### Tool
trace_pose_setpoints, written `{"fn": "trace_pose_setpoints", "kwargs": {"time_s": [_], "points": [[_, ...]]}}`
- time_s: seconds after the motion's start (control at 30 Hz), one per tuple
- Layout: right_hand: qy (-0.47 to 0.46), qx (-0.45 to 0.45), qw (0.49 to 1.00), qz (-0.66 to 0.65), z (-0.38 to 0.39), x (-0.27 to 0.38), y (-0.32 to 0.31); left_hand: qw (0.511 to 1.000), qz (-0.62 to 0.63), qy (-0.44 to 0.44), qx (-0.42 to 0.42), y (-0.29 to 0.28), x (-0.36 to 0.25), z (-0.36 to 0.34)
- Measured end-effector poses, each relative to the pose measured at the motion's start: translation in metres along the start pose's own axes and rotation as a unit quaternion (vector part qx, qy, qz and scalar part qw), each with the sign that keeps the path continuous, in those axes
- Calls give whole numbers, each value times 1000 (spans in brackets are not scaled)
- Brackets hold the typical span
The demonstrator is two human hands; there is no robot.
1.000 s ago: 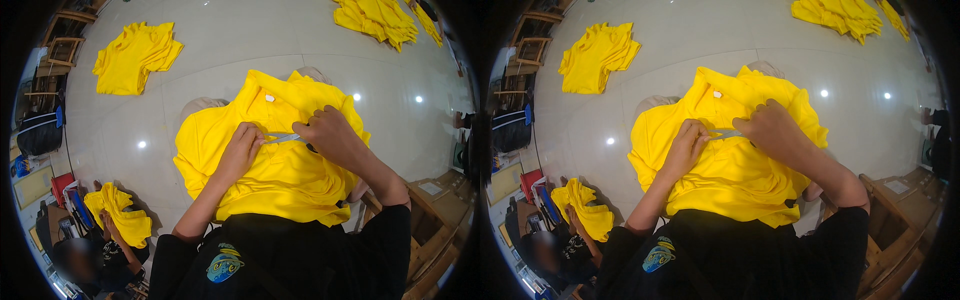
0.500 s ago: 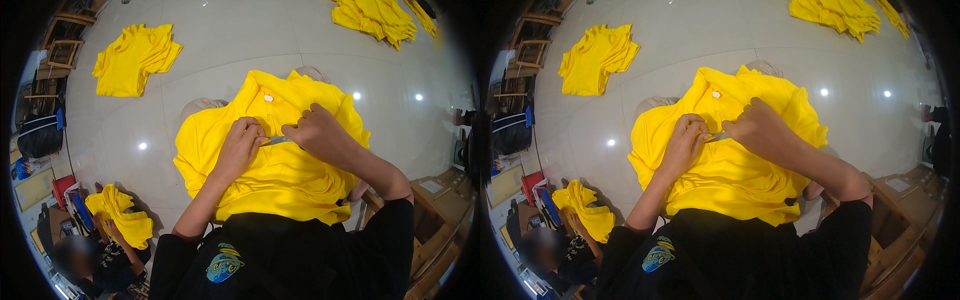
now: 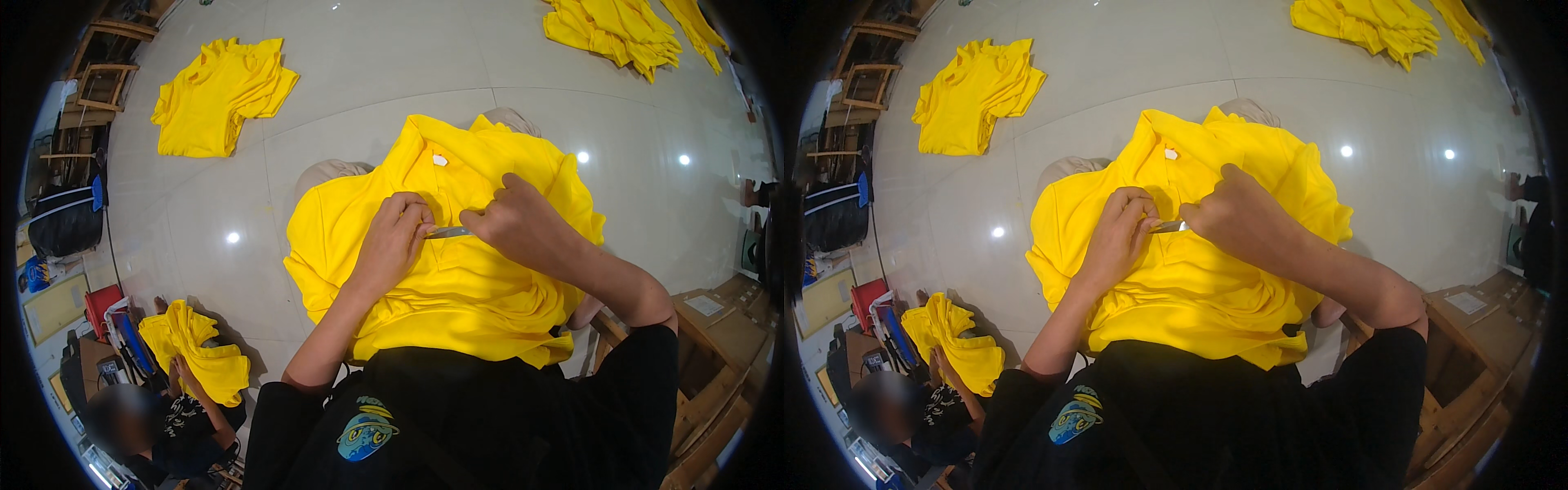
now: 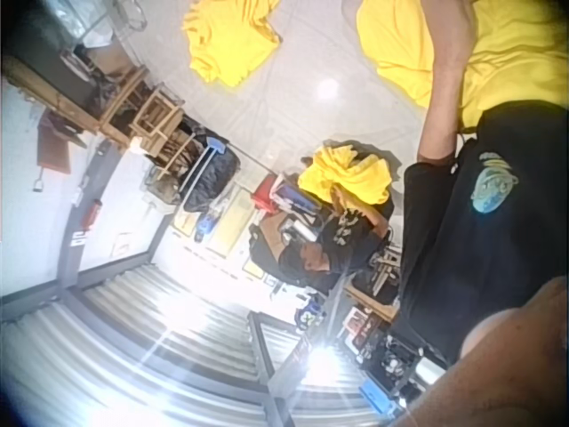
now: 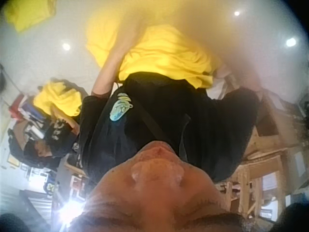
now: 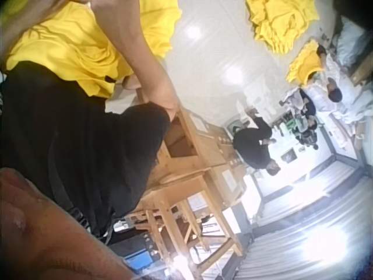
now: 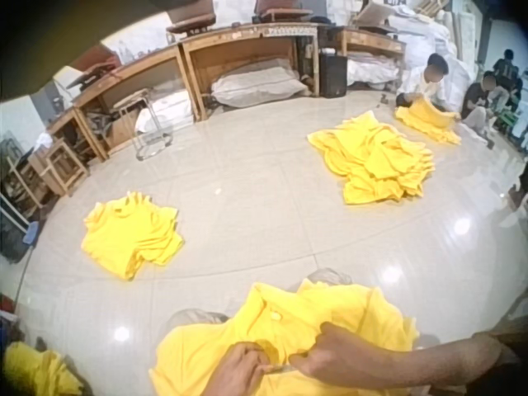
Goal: The person sits on the floor and uses scissors to cut tags and threads off a yellow t-shirt. They repeatedly snip small pieces of fabric and thread from the collar area and then set the shirt aside.
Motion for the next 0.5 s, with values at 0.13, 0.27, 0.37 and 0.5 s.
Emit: {"fn": "trace_pose_setpoints", "kwargs": {"time_s": [0.13,0.27,0.37,0.5], "points": [[-3,16,1000,-3,-1,0,1,1000,7,-5,5,0,0,1],[-9,16,1000,14,-2,2,-1,1000,11,-7,1,0,0,2],[-6,28,1000,3,-1,3,3,1000,13,-13,-1,-1,0,1],[11,46,999,-5,2,2,8,999,14,-24,-23,-16,8,-2]]}}
Point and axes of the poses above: each hand's wrist, its own z-axis away from the middle knuckle, its own y-axis out of the palm, x = y × z, the point moved 7 cm from there along -z, towards the middle knuckle, and after that the axes turned 3 degrees about -x, right-handed, at the moved point
